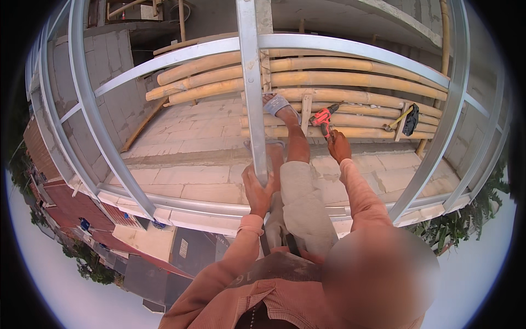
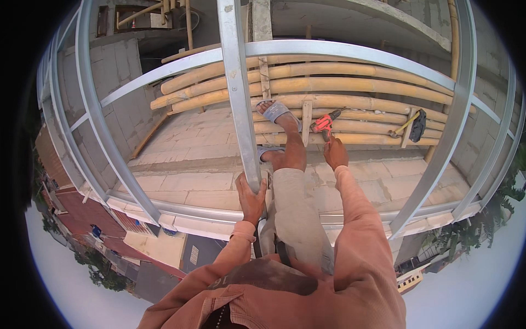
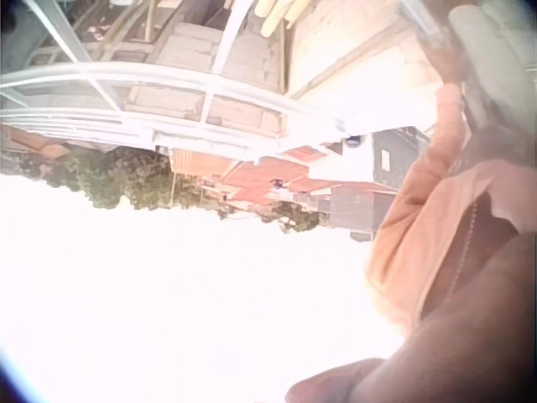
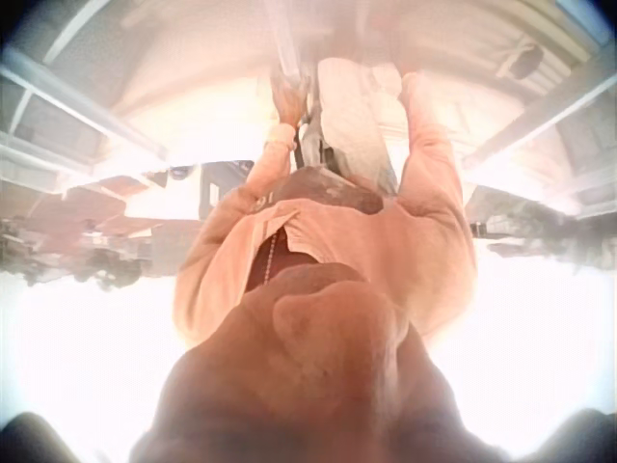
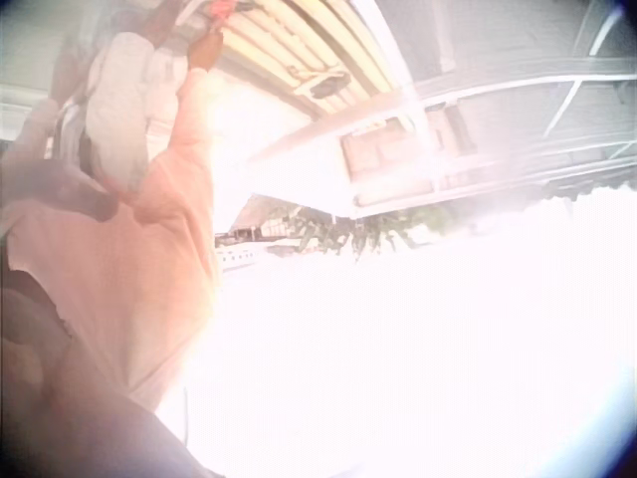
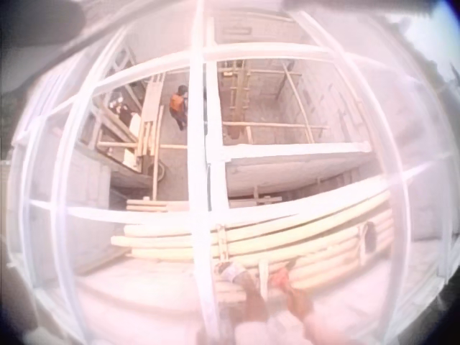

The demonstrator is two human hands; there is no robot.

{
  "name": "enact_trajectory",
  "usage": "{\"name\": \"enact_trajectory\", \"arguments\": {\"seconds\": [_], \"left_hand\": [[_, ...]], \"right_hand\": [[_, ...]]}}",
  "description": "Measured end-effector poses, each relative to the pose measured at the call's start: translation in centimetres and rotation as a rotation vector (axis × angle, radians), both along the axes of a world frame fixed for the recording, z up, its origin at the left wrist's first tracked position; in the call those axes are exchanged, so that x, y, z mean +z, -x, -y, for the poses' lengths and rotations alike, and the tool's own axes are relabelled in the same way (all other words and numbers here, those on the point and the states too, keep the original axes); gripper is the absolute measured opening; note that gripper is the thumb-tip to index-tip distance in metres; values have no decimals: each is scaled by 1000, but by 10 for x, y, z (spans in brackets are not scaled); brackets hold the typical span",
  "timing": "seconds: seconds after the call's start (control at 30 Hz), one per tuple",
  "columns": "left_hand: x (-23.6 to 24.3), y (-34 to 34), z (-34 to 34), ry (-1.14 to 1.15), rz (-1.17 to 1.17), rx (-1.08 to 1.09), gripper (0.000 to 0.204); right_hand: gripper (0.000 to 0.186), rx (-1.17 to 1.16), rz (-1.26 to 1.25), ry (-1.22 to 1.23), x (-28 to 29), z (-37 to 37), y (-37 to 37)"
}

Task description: The person is using a power drill to secure metal studs to a roof structure, positioning the frames by hand and driving screws into the joints.

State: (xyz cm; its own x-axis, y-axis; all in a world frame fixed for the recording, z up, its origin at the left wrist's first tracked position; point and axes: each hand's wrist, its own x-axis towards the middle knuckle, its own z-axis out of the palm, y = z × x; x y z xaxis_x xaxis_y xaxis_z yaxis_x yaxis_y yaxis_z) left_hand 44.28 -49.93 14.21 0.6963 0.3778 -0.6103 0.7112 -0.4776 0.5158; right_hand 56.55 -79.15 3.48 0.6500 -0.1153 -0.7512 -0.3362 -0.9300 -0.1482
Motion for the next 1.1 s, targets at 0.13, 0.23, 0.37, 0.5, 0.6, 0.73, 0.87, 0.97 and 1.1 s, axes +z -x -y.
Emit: {"name": "enact_trajectory", "arguments": {"seconds": [0.13,0.23,0.37,0.5,0.6,0.73,0.87,0.97,1.1], "left_hand": [[-11,12,-3,-56,92,54,61],[-19,11,-3,37,97,132,58],[-10,5,-2,134,47,163,69],[-13,9,-10,170,28,153,74],[-10,10,-8,191,2,148,76],[-7,10,-11,216,-25,204,78],[-11,-6,5,312,69,252,75],[-13,2,-12,186,170,214,74],[14,-14,-27,208,383,366,61]], "right_hand": [[39,23,-310,121,-104,14,-3],[54,-81,-337,234,-200,52,40],[93,-101,-138,338,-276,90,78],[114,-282,-47,361,-321,61,92],[109,-328,99,328,-327,66,92],[89,-213,171,285,-322,64,103],[66,-252,353,-112,-259,135,89],[57,-222,307,-267,-161,68,107],[63,27,216,-403,63,30,73]]}}
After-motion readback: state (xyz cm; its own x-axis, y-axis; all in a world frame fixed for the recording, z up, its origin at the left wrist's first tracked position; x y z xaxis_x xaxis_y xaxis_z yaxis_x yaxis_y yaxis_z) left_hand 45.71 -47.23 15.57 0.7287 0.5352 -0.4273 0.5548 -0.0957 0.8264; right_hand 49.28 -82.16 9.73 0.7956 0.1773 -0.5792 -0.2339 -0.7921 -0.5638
